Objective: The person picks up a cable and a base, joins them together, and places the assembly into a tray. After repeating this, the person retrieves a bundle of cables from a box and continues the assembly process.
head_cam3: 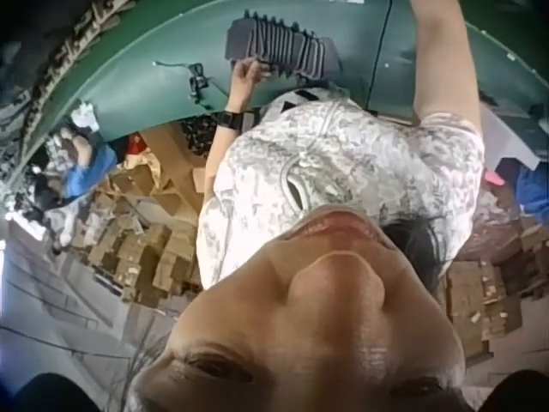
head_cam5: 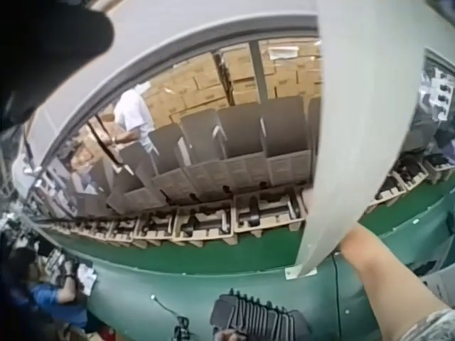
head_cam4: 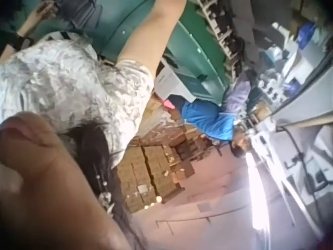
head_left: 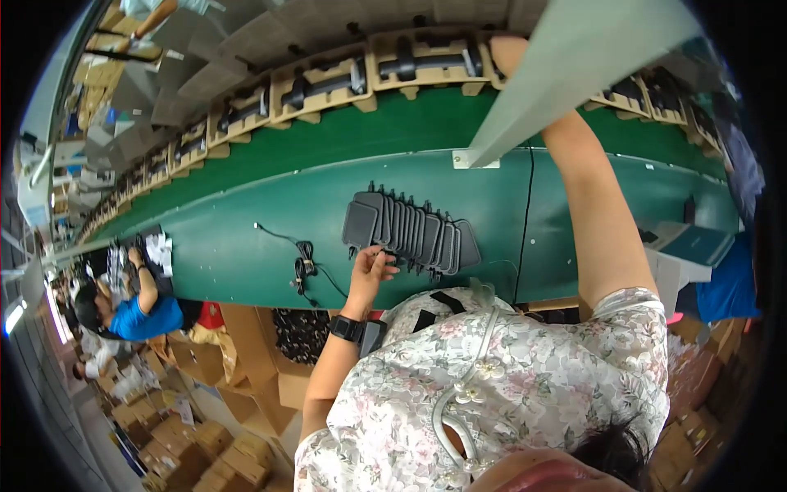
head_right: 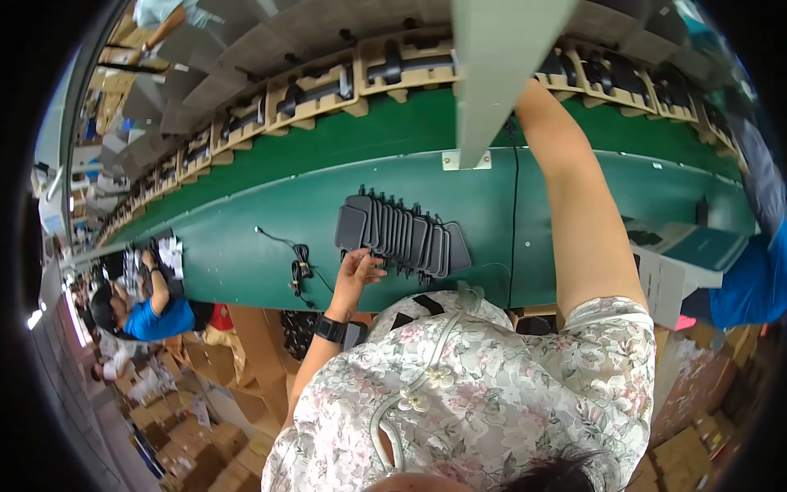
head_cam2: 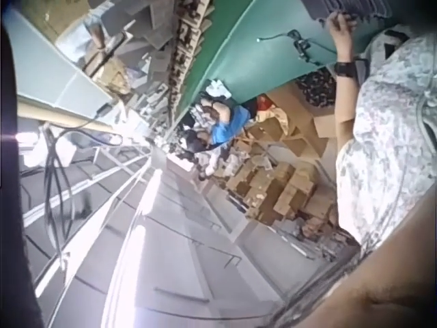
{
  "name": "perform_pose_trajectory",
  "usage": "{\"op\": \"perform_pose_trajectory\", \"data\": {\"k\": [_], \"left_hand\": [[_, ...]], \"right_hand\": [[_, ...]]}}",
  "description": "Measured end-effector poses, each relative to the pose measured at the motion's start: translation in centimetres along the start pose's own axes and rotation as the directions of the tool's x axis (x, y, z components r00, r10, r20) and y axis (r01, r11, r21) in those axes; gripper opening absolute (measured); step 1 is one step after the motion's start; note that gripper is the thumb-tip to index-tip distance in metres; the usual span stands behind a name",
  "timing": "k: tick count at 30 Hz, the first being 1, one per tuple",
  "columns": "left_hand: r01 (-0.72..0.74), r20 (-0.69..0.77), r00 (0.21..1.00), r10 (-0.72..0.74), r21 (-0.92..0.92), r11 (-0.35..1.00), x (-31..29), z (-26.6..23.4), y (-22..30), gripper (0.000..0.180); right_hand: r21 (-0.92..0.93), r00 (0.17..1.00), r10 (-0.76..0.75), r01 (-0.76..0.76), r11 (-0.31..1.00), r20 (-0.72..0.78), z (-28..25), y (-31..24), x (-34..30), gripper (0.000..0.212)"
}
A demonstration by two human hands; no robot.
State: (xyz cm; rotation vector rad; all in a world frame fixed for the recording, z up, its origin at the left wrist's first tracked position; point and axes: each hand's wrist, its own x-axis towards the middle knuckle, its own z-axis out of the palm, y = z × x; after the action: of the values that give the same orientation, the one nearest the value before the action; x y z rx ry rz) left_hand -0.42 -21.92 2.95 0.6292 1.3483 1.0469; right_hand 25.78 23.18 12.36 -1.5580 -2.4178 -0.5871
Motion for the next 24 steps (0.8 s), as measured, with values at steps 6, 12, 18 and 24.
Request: {"op": "perform_pose_trajectory", "data": {"k": [6,12,18,24], "left_hand": [[0.002,-0.08,0.997,-0.007,-0.062,0.998,-1.2,-0.5,-0.8,0.03],[-0.057,-0.126,0.991,0.044,-0.102,0.993,-0.7,-1.9,-1.9,0.03],[-0.106,-0.165,0.983,0.085,-0.124,0.987,-0.1,-2.1,-1.8,0.028],[-0.315,-0.346,0.827,0.443,0.366,0.876,1.8,-2.8,-2.8,0.032]], "right_hand": [[-0.077,0.998,0.067,-0.065,0.995,0.016,3.0,-2.0,0.5,0.025],[0.086,0.892,0.232,-0.216,0.973,-0.388,-0.4,-0.5,-3.5,0.031],[-0.093,0.972,0.227,-0.233,0.968,-0.068,-1.9,2.3,-2.5,0.029],[-0.099,0.991,0.113,-0.119,0.988,-0.066,-0.6,4.3,-3.0,0.029]]}}
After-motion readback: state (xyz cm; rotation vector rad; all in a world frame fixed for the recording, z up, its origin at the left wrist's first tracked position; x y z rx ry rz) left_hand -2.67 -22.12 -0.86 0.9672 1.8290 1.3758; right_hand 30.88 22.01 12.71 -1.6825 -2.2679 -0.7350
